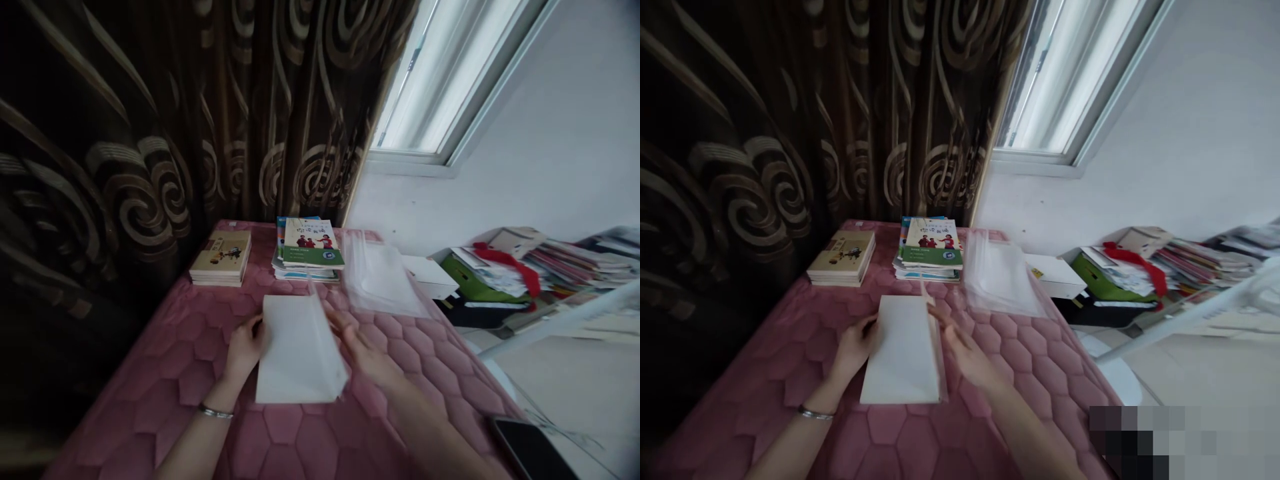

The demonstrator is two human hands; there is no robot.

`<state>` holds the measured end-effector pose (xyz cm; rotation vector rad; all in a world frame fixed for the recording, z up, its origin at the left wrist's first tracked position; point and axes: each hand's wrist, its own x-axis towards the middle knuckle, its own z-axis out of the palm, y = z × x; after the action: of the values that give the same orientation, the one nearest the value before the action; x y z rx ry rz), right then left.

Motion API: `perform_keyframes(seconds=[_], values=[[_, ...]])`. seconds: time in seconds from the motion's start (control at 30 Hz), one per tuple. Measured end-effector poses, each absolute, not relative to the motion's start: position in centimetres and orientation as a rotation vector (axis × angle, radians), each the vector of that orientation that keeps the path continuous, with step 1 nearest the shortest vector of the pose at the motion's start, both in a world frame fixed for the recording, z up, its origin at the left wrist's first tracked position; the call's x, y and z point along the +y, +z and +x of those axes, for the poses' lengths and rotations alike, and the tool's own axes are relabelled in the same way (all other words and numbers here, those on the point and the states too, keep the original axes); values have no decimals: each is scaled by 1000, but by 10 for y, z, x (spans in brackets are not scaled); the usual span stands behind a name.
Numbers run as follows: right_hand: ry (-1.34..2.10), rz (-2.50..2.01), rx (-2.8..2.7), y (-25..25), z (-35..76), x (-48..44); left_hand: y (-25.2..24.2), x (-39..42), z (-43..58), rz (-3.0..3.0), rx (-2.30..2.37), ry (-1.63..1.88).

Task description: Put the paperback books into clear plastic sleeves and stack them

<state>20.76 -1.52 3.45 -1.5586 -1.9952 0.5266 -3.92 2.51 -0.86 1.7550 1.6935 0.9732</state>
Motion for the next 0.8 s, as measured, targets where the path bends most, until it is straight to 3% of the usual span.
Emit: perform_keyframes(seconds=[0.1,0.43,0.8], values=[[668,-1324,-2199,36,182,-19,-13,28,-43,1720,1615,1002],[313,-1446,-2460,1,141,-27,-15,32,-53,1585,1590,965],[273,-1480,-2516,7,141,-25,-11,2,-17,2161,2017,602]])
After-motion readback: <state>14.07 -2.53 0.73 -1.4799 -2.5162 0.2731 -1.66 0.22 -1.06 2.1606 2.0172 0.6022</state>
